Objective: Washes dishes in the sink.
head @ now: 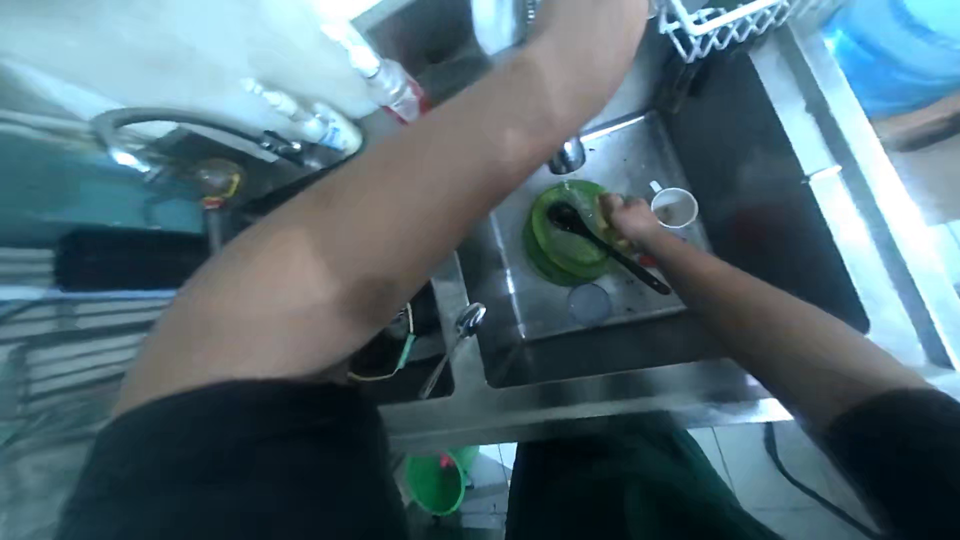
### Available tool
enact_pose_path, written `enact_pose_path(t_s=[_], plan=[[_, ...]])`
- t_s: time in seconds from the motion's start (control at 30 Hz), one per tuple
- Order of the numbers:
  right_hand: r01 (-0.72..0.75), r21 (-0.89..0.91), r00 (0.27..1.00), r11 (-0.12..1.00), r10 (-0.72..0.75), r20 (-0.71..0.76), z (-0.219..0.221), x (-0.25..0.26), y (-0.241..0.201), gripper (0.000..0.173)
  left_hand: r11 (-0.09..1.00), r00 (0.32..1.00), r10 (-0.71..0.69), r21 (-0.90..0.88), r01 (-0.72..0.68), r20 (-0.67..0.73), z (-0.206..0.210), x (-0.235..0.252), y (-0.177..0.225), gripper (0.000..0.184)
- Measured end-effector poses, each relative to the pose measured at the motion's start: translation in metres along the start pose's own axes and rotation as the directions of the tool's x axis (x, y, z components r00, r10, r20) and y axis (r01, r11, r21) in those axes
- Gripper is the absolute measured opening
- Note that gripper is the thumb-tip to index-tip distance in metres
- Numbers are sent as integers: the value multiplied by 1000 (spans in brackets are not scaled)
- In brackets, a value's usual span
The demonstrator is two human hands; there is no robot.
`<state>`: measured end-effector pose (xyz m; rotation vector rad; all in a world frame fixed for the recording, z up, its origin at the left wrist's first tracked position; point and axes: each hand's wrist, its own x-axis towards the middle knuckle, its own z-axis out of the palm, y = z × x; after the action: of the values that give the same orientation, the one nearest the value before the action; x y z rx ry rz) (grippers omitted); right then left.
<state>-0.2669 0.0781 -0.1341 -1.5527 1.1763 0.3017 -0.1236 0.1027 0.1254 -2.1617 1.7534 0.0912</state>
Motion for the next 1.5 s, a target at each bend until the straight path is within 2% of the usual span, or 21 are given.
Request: enact_pose_path(t_s=[0.03, 0.1, 0.17, 0.2, 0.23, 0.3, 0.37, 0.43, 0.5, 0.57, 0.63, 0.7, 0.77, 0.87, 0.97, 1.1, 1.17, 1.23, 1.33, 1.47, 1.5], plan=[[50, -49, 998, 998, -48, 35, -2, -3, 0, 70, 1000, 999, -27, 8, 27, 40, -10, -34, 6, 31], [164, -155, 984, 974, -150, 100, -7, -16, -1, 69, 998, 999, -3, -59, 0, -51, -1, -108, 6, 29], [232, -300, 970, 925, -200, 134, -5, -21, 0, 75, 959, 975, -3, -277, -60, -222, 38, -191, 9, 24], [246, -370, 967, 896, -202, 154, -2, -25, 1, 74, 898, 972, -41, -435, -67, -233, 64, -236, 21, 22], [262, -417, 963, 871, -205, 176, 1, -30, -1, 69, 782, 991, -67, -623, -22, -119, 90, -278, 36, 24], [340, -424, 938, 839, -270, 217, 11, -44, -18, 55, 382, 990, -27, -914, 138, 139, 142, -351, 71, 28], [447, -365, 890, 817, -366, 271, 29, -68, -45, 41, 13, 953, 25, -954, 301, 301, 201, -411, 114, 32], [562, -318, 819, 763, -463, 339, 56, -96, -76, 29, -237, 908, 31, -880, 413, 418, 258, -461, 152, 39], [672, -314, 730, 671, -530, 432, 88, -114, -107, 30, -497, 895, -134, -810, 312, 426, 303, -501, 171, 48], [721, -325, 673, 612, -507, 539, 121, -128, -140, 49, -704, 823, -293, -692, 159, 487, 326, -526, 165, 55], [724, -413, 675, 552, -444, 590, 156, -134, -165, 57, -794, 762, -372, -607, 34, 530, 338, -549, 139, 52], [716, -530, 696, 455, -395, 600, 187, -130, -183, 51, -738, 805, -373, -673, 43, 461, 355, -577, 101, 43], [700, -633, 713, 331, -382, 588, 212, -113, -183, 50, -670, 865, -279, -730, 135, 417, 361, -604, 68, 35], [680, -689, 708, 251, -469, 528, 231, -96, -171, 51, -563, 856, -286, -798, 213, 431, 358, -633, 33, 28], [678, -686, 685, 266, -568, 457, 231, -97, -162, 54, -426, 700, -559, -879, 216, 443, 354, -641, 8, 19], [661, -679, 700, 319, -587, 406, 231, -114, -167, 66, -190, 439, -858, -958, 213, 267, 361, -626, -13, 21], [675, -657, 682, 334, -623, 384, 237, -124, -178, 70, -62, 390, -910, -977, 206, 140, 371, -609, -18, 21], [700, -619, 656, 356, -662, 361, 246, -131, -195, 76, 114, 396, -918, -964, 242, -9, 385, -590, -20, 22], [780, -508, 562, 366, -766, 311, 265, -130, -240, 87, 319, 450, -879, -897, 308, -158, 403, -566, -21, 26], [864, -419, 344, 279, -935, 87, 286, -79, -320, 106, 429, 443, -858, -838, 337, -261, 410, -563, -19, 26], [868, -411, 317, 279, -948, 25, 290, -64, -339, 113, 436, 441, -856, -836, 333, -270, 409, -564, -19, 26]])
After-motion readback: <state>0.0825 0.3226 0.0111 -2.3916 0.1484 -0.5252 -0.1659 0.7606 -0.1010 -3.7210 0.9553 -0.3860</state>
